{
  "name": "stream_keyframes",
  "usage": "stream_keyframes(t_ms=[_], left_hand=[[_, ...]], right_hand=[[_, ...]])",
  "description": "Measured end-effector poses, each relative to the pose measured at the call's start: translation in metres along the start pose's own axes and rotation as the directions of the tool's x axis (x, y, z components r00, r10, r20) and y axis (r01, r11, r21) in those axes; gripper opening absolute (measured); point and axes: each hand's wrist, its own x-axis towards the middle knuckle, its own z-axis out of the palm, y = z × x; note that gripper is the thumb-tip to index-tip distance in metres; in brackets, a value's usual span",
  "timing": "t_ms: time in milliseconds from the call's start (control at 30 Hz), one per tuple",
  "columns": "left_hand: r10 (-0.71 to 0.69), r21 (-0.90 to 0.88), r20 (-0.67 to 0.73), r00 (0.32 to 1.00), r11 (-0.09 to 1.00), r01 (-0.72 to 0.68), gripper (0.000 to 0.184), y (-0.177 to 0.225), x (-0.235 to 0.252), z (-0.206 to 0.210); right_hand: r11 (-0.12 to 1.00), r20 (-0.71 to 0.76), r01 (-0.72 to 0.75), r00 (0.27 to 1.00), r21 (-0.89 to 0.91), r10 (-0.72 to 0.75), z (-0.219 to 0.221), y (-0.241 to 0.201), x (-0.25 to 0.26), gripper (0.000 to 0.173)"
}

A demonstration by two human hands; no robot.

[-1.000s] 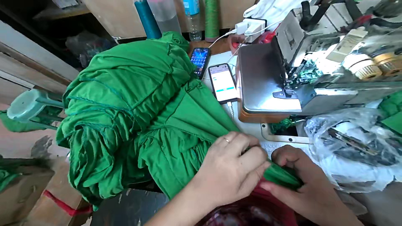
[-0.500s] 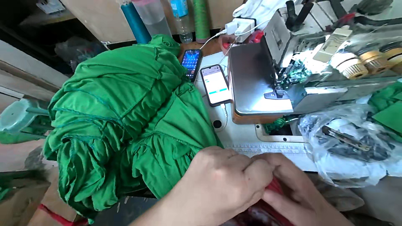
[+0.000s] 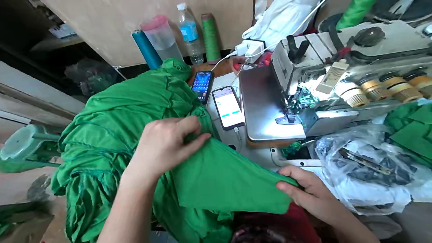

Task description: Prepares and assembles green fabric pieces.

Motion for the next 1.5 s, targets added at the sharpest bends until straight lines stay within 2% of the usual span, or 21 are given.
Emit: stream_keyframes(t_ms=[67, 133, 200, 300, 433, 567, 700, 933, 1033, 1167, 1267, 1333, 1400, 1433, 1467, 1500], left_hand=[[-0.045, 0.044, 0.11, 0.993, 0.998, 0.04, 0.023, -0.019, 0.016, 0.025], [-0.021, 0.045, 0.149, 0.989, 0.999, 0.015, 0.019, -0.033, 0.035, 0.053], [-0.003, 0.04, 0.098, 0.995, 0.999, -0.001, 0.016, -0.039, 0.06, 0.078], [-0.086, 0.054, 0.025, 0.996, 0.995, 0.085, 0.028, -0.055, 0.093, 0.117], [-0.14, 0.103, 0.011, 0.99, 0.985, 0.138, 0.034, -0.077, 0.102, 0.155], [-0.118, 0.131, 0.001, 0.993, 0.984, 0.117, 0.039, -0.084, 0.099, 0.164], [-0.124, 0.142, 0.054, 0.991, 0.983, 0.115, 0.042, -0.084, 0.099, 0.168], [-0.143, 0.154, 0.088, 0.986, 0.98, 0.128, 0.04, -0.084, 0.099, 0.172], [-0.144, 0.139, 0.055, 0.988, 0.981, 0.136, 0.043, -0.084, 0.098, 0.173], [-0.212, -0.052, -0.086, 0.973, 0.977, 0.208, 0.042, -0.067, 0.096, 0.146], [-0.172, -0.149, -0.196, 0.965, 0.978, 0.144, 0.028, -0.031, 0.074, 0.114], [-0.116, -0.291, -0.108, 0.987, 0.953, 0.081, 0.02, 0.012, 0.056, 0.089], [-0.016, -0.458, 0.112, 0.994, 0.886, 0.066, 0.025, 0.051, 0.033, 0.076], [0.039, -0.495, 0.236, 0.971, 0.865, 0.086, 0.029, 0.064, 0.024, 0.073], [0.091, -0.534, 0.302, 0.949, 0.841, 0.089, 0.029, 0.069, 0.016, 0.075], [0.129, -0.571, 0.3, 0.945, 0.818, 0.07, 0.024, 0.07, 0.008, 0.081]], right_hand=[[0.996, -0.047, -0.079, 0.996, -0.031, 0.077, -0.002, 0.012, 0.0, 0.025], [0.99, -0.062, -0.112, 0.992, -0.084, 0.107, -0.002, 0.022, -0.001, 0.029], [0.984, -0.09, -0.061, 0.995, -0.169, 0.047, 0.001, 0.03, -0.001, 0.029], [0.973, -0.128, 0.0, 0.991, -0.23, -0.03, 0.006, 0.037, -0.002, 0.023], [0.972, -0.167, 0.012, 0.985, -0.236, -0.052, 0.008, 0.04, -0.004, 0.023], [0.974, -0.161, 0.0, 0.986, -0.226, -0.037, 0.009, 0.04, -0.003, 0.022], [0.977, -0.117, -0.002, 0.993, -0.215, -0.024, 0.008, 0.041, -0.003, 0.022], [0.972, -0.113, -0.002, 0.993, -0.235, -0.025, 0.008, 0.04, -0.003, 0.022], [0.969, -0.123, -0.006, 0.992, -0.247, -0.025, 0.008, 0.04, -0.003, 0.023], [0.976, -0.118, -0.003, 0.993, -0.218, -0.023, 0.007, 0.035, -0.002, 0.023], [0.99, -0.108, 0.003, 0.994, -0.139, -0.018, 0.008, 0.025, 0.002, 0.021], [0.992, -0.095, 0.04, 0.994, -0.124, -0.052, 0.008, 0.014, 0.007, 0.021], [0.987, -0.088, 0.077, 0.992, -0.144, -0.09, 0.009, 0.002, 0.013, 0.022], [0.985, -0.086, 0.089, 0.991, -0.147, -0.102, 0.009, -0.003, 0.015, 0.022], [0.986, -0.086, 0.09, 0.991, -0.141, -0.103, 0.009, -0.008, 0.016, 0.02], [0.988, -0.083, 0.089, 0.992, -0.128, -0.1, 0.008, -0.011, 0.016, 0.019]])
